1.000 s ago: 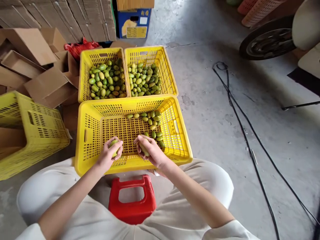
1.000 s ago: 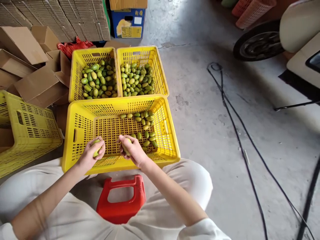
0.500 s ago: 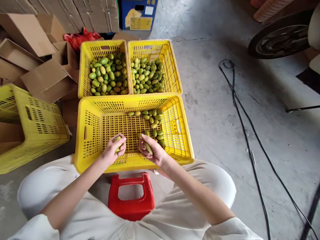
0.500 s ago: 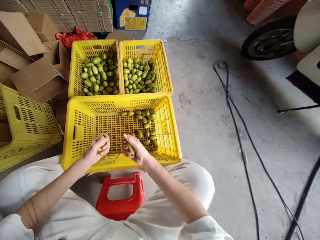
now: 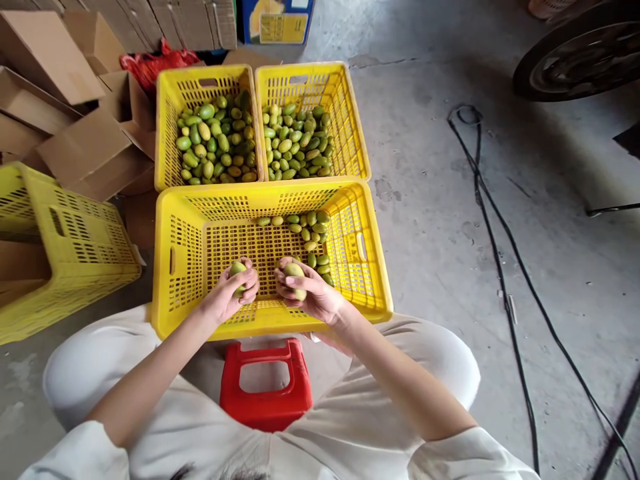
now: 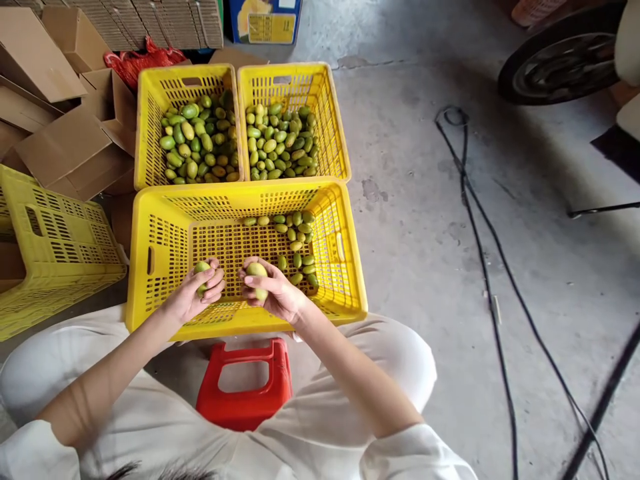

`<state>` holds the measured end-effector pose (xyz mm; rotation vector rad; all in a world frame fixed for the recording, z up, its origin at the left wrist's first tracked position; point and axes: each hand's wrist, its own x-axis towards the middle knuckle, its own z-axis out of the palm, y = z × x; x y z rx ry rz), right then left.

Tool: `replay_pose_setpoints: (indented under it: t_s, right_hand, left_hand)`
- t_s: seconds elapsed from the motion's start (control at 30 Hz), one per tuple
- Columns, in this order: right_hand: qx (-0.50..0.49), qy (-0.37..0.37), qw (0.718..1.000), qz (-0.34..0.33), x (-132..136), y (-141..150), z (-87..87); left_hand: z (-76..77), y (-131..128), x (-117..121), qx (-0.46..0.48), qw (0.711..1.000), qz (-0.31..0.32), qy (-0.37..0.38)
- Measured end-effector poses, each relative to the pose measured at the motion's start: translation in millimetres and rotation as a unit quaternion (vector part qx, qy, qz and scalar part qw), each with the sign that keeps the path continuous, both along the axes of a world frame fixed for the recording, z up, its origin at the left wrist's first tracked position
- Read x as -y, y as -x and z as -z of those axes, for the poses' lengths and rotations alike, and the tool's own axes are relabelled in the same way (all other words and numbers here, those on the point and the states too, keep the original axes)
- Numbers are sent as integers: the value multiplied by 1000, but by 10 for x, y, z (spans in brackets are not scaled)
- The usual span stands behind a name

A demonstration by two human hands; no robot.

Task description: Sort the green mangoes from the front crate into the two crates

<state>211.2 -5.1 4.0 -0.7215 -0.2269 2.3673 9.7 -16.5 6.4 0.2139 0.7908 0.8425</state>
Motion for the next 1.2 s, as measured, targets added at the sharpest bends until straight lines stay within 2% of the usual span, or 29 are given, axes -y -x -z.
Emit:
replay_pose_setpoints:
  t_s: [0.2, 0.4, 0.57, 0.63, 0.83, 0.9, 1.07, 1.2]
  right_hand:
    - [36, 5, 999, -32, -68, 37, 211]
    - [24, 11, 998, 60, -145, 42, 168]
    - [34, 6, 989, 142, -152, 56, 136]
    - [26, 16, 990, 136, -150, 64, 151]
    - [34, 26, 998, 39, -123, 70, 216]
    - [50, 21, 997, 46, -122, 65, 227]
    - [36, 57, 995, 77, -165, 49, 174]
    - [45, 59, 995, 71, -154, 71, 114]
  left_hand:
    - [42, -3, 6, -15, 999, 39, 8]
    - [16, -23, -64, -2, 999, -38, 37]
    - [30, 9, -79, -19, 1000, -1, -17]
    - [46, 25, -73, -18, 999, 18, -22]
    - [138, 40, -81, -69, 997, 33, 22]
    - [158, 36, -94, -68, 997, 27, 39]
    - [103, 39, -137, -44, 998, -37, 35]
    - [82, 53, -141, -32, 999, -22, 24]
